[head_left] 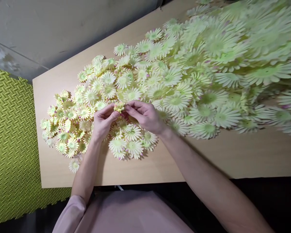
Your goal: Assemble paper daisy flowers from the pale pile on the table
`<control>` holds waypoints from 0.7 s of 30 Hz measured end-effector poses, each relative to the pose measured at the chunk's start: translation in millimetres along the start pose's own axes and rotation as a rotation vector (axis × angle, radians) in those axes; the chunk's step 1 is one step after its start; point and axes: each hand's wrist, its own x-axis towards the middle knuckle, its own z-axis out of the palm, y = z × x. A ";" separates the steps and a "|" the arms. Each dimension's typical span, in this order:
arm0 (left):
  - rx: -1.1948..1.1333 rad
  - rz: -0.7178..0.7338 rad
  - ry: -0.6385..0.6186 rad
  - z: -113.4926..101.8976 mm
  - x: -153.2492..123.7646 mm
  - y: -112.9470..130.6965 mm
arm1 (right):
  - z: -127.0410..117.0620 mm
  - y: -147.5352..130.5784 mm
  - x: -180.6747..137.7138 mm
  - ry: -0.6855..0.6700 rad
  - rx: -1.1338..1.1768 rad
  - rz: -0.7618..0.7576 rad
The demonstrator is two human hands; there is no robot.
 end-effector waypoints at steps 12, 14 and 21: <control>0.042 -0.022 -0.060 10.7 -6.9 8.2 | 3.2 0.0 -1.8 0.129 -0.264 -0.131; 0.054 -0.022 -0.057 9.7 -6.2 6.1 | 4.5 -0.4 -2.0 0.172 -0.267 -0.147; 0.052 -0.006 -0.034 5.9 -4.1 1.7 | 4.0 -0.4 -4.0 0.156 -0.022 -0.073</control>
